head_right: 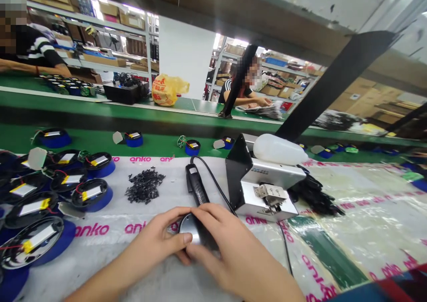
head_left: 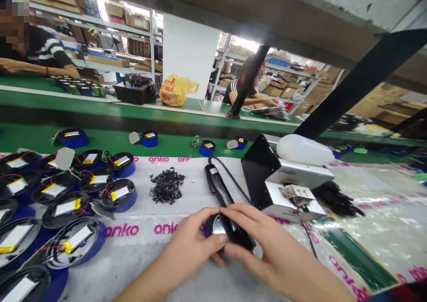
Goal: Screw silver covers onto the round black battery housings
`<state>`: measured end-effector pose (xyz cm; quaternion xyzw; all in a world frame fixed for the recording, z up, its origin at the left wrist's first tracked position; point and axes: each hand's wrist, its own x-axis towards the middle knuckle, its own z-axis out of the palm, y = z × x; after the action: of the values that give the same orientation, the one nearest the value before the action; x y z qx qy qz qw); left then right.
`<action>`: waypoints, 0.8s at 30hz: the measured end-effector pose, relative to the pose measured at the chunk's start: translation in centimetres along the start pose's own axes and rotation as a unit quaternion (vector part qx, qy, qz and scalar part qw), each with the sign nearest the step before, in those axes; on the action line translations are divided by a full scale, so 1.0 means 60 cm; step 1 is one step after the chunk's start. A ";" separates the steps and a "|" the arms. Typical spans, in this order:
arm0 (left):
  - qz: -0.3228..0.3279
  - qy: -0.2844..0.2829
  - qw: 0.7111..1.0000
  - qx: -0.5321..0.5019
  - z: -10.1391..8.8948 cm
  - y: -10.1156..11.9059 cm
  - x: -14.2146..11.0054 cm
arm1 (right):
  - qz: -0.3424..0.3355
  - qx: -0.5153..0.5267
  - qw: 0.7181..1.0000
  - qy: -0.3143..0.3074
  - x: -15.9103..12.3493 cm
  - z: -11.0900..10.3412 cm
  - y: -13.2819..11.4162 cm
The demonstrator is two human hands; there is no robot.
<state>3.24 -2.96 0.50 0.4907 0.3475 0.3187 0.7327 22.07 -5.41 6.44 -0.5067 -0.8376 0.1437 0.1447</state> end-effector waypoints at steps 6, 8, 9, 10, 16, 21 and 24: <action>-0.033 -0.116 0.989 -0.087 -0.029 0.001 -0.002 | -0.029 -0.034 0.999 0.013 -0.011 0.019 0.020; -0.014 -0.105 0.991 -0.086 -0.031 -0.001 -0.001 | -0.059 -0.062 0.995 0.044 -0.013 0.028 0.026; -0.006 -0.102 0.991 -0.084 -0.030 -0.002 -0.001 | -0.073 -0.072 0.993 0.059 -0.015 0.032 0.028; 0.000 -0.099 0.992 -0.082 -0.030 -0.003 0.000 | -0.084 -0.078 0.991 0.069 -0.016 0.035 0.029; 0.006 -0.104 0.991 -0.088 -0.028 -0.006 0.007 | -0.127 -0.069 0.984 0.108 -0.016 0.038 0.028; -0.011 -0.102 0.991 -0.087 -0.027 -0.001 0.003 | -0.114 -0.111 0.986 0.047 -0.016 0.034 0.031; -0.020 -0.088 0.992 -0.090 -0.026 -0.001 0.000 | -0.115 -0.135 0.983 0.038 -0.023 0.032 0.037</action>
<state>1.98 -2.20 0.03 0.4419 0.2612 0.2900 0.8077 23.74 -5.85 3.70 -0.4266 -0.8961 -0.0083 0.1224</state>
